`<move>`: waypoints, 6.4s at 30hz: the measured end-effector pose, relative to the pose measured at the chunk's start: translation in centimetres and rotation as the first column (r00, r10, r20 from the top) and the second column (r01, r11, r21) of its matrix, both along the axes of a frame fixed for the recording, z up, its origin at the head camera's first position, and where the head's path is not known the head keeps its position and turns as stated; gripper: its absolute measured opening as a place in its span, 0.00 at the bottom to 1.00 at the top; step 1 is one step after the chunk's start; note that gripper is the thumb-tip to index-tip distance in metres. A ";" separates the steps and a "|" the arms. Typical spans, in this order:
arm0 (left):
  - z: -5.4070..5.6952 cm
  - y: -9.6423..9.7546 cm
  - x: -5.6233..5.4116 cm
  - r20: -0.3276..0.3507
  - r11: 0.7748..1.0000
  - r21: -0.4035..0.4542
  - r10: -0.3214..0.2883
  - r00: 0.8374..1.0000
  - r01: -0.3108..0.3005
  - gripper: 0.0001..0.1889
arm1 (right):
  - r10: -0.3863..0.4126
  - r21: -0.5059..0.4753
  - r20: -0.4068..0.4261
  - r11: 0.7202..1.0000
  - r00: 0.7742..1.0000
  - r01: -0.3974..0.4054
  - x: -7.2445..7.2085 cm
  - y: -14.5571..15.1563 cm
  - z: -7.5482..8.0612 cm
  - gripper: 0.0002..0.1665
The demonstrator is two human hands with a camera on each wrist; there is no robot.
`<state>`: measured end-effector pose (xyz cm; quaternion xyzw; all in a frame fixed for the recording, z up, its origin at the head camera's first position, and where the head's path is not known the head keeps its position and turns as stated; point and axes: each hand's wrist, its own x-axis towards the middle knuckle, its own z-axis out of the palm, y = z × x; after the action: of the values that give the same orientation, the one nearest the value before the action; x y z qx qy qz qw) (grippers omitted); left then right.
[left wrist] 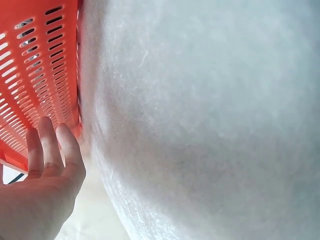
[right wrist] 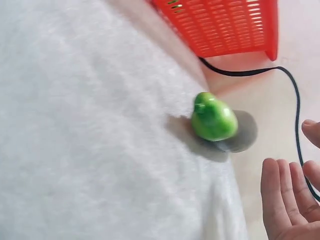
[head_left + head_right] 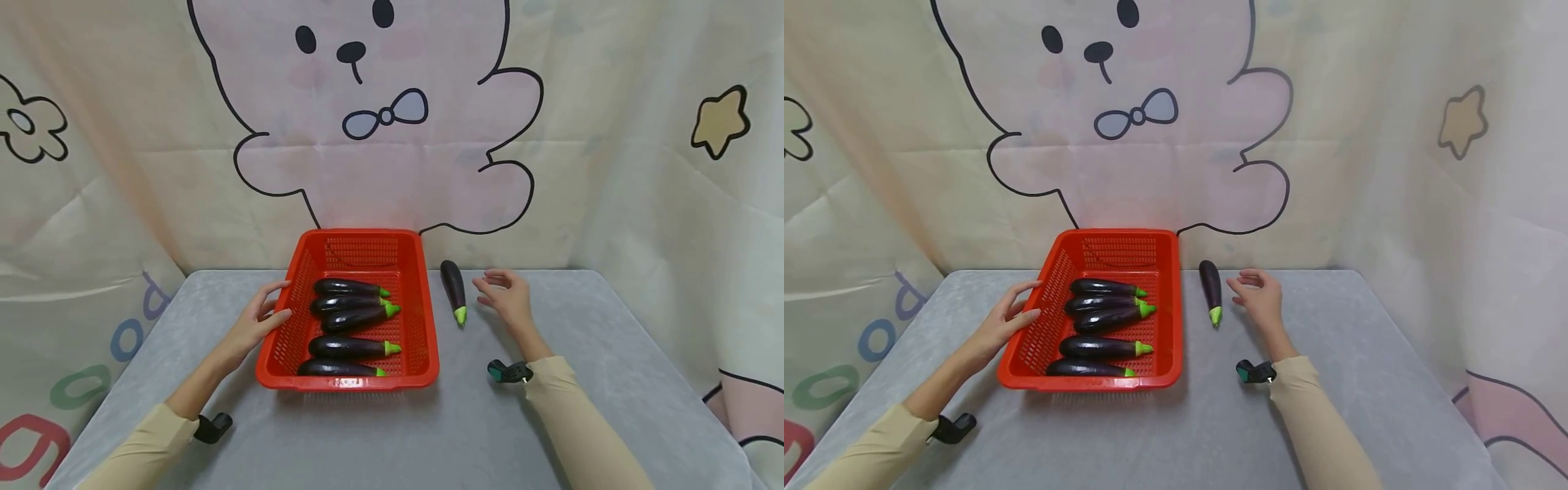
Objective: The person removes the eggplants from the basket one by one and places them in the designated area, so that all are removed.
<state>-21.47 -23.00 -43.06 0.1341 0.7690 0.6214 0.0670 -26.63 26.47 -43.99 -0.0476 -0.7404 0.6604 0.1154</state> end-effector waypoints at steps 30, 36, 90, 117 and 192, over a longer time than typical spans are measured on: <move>-0.3 -0.1 -0.6 -0.008 0.999 0.024 0.027 1.000 -0.027 0.31 | 0.233 -0.163 -0.113 0.955 0.966 -0.249 -2.4 -5.0 6.2 0.20; -0.4 0.0 -0.7 -0.024 0.999 0.046 0.020 1.000 -0.019 0.29 | 0.272 -0.083 -0.142 0.955 0.952 -0.285 -1.3 -7.2 8.5 0.19; -0.4 0.1 -0.6 -0.009 0.999 0.047 0.009 1.000 -0.008 0.30 | 0.641 0.196 -0.101 0.763 0.761 -0.616 -6.2 -18.3 7.1 0.19; -0.5 -0.1 -0.5 -0.010 0.996 0.089 -0.028 1.000 0.029 0.28 | 0.613 0.244 0.143 0.739 0.777 -0.628 -7.6 -21.0 1.8 0.32; 0.2 0.1 -0.6 0.027 0.993 0.118 -0.004 1.000 0.001 0.28 | 0.590 0.304 0.036 0.762 0.806 -0.571 -8.1 -19.1 7.3 0.21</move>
<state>-22.09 -22.93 -42.91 0.1306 0.7298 0.6674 0.0701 -34.74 7.33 -36.67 0.2225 -0.8060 0.5445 -0.0660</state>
